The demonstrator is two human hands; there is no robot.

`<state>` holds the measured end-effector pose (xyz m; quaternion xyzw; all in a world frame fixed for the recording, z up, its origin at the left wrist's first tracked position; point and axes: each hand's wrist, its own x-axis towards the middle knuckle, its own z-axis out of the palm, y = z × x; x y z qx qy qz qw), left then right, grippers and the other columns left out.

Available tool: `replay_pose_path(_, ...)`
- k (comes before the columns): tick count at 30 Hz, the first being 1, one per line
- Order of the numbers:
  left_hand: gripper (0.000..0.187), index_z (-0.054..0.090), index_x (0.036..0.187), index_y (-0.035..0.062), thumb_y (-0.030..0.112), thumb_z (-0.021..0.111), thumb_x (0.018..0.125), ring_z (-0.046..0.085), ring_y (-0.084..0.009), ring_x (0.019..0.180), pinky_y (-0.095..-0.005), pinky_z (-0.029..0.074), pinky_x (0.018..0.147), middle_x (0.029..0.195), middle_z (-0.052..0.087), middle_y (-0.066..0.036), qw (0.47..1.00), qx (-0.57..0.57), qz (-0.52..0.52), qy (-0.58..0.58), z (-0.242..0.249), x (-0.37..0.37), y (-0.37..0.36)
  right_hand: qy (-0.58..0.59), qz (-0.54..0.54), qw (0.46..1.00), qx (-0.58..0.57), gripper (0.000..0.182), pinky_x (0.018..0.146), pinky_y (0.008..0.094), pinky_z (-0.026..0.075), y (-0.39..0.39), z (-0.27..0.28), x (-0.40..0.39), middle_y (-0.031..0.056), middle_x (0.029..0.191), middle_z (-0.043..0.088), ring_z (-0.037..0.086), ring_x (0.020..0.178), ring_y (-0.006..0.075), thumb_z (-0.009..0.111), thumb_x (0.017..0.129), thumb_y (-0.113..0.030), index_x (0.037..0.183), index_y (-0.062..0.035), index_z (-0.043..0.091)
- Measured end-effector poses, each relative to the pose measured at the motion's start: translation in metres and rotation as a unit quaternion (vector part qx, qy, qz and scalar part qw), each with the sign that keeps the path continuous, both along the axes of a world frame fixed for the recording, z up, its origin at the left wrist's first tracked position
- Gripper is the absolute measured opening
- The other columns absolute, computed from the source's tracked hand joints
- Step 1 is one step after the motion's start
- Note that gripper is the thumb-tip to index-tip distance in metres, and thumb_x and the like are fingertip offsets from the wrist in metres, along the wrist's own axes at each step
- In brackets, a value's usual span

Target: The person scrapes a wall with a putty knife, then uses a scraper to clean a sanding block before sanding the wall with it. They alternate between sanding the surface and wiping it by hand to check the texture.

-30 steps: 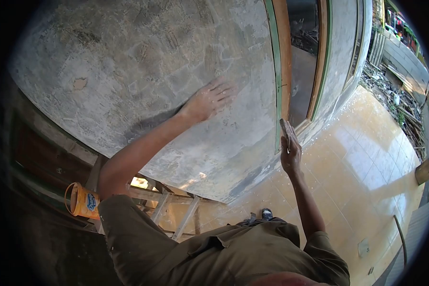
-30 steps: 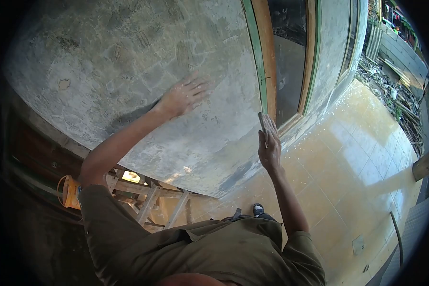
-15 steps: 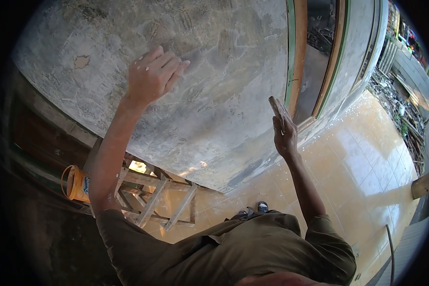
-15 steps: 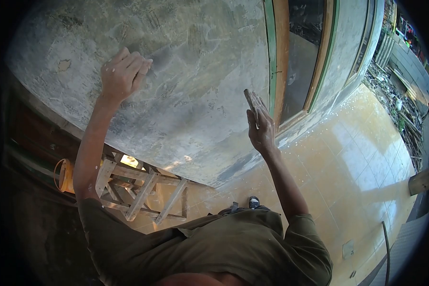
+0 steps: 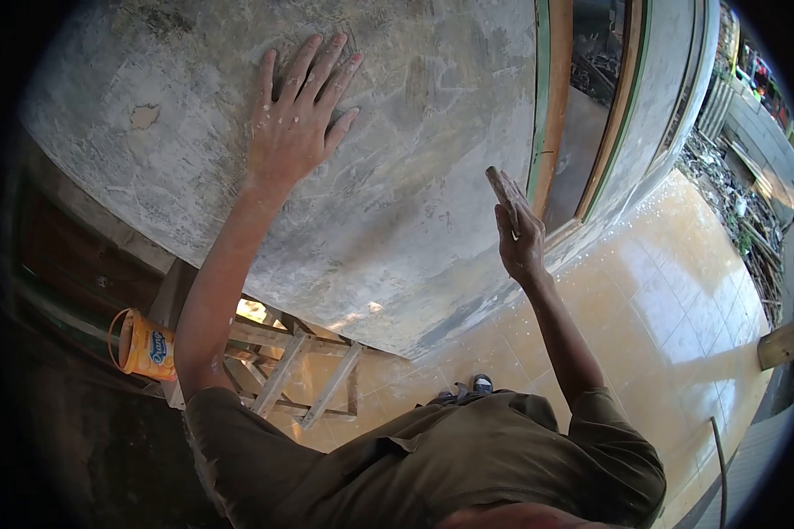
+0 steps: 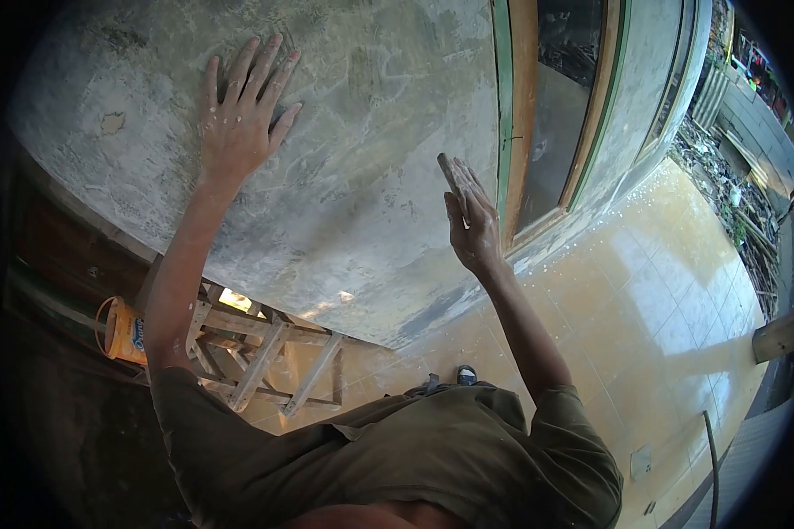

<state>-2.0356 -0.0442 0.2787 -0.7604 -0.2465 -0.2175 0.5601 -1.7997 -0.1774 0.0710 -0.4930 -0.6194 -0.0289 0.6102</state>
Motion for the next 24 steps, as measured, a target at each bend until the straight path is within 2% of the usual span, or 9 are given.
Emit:
replay_pose_path(10,0.069,0.031,0.148,0.0309,0.057,0.051,0.088,0.023,-0.0194,0.143,-0.06,0.018,0.114,0.155,0.026,0.0,1.0,-0.01,0.001,-0.015,-0.011,0.025,0.002,0.01,0.012,1.0,0.001,0.04,0.11,0.0422,0.034,-0.004,0.004,-0.001,0.0132,0.137,0.052,0.043,0.132,0.0333,0.046,0.095,-0.002,0.135,-0.0029,0.049)
replay_pose_path(14,0.069,0.03,0.148,0.0311,0.058,0.051,0.088,0.021,-0.0188,0.143,-0.0597,0.017,0.115,0.155,0.025,0.002,0.999,-0.016,-0.009,-0.029,-0.023,0.039,0.009,0.021,0.01,1.0,-0.003,0.04,0.11,0.0415,0.034,-0.011,0.005,0.002,0.0127,0.137,0.052,0.043,0.132,0.032,0.046,0.095,-0.002,0.135,-0.003,0.049)
replay_pose_path(20,0.068,0.031,0.148,0.0303,0.06,0.047,0.088,0.019,-0.018,0.144,-0.0567,0.009,0.118,0.156,0.024,0.004,0.998,-0.026,0.009,0.061,-0.051,0.068,0.013,0.052,0.001,0.998,-0.038,0.039,0.11,0.0416,0.034,-0.029,-0.004,0.007,0.0133,0.137,0.052,0.043,0.132,0.0316,0.045,0.096,-0.002,0.134,-0.0033,0.05)
replay_pose_path(22,0.075,0.031,0.148,0.0282,0.063,0.051,0.084,0.015,-0.0177,0.145,-0.0553,0.006,0.118,0.157,0.021,0.004,0.991,0.001,0.016,0.131,-0.067,0.078,0.012,0.061,-0.004,0.997,-0.04,0.04,0.11,0.0419,0.034,-0.032,-0.007,0.009,0.0136,0.137,0.052,0.044,0.132,0.0317,0.047,0.095,-0.002,0.135,-0.0036,0.05)
replay_pose_path(24,0.082,0.026,0.149,0.0282,0.065,0.053,0.082,0.013,-0.018,0.145,-0.0546,0.003,0.118,0.157,0.02,0.004,0.987,0.02,0.038,0.152,-0.077,0.082,0.015,0.071,-0.008,0.997,-0.044,0.04,0.11,0.0423,0.033,-0.033,-0.009,0.01,0.0139,0.137,0.052,0.044,0.132,0.0318,0.048,0.095,-0.003,0.135,-0.0039,0.049)
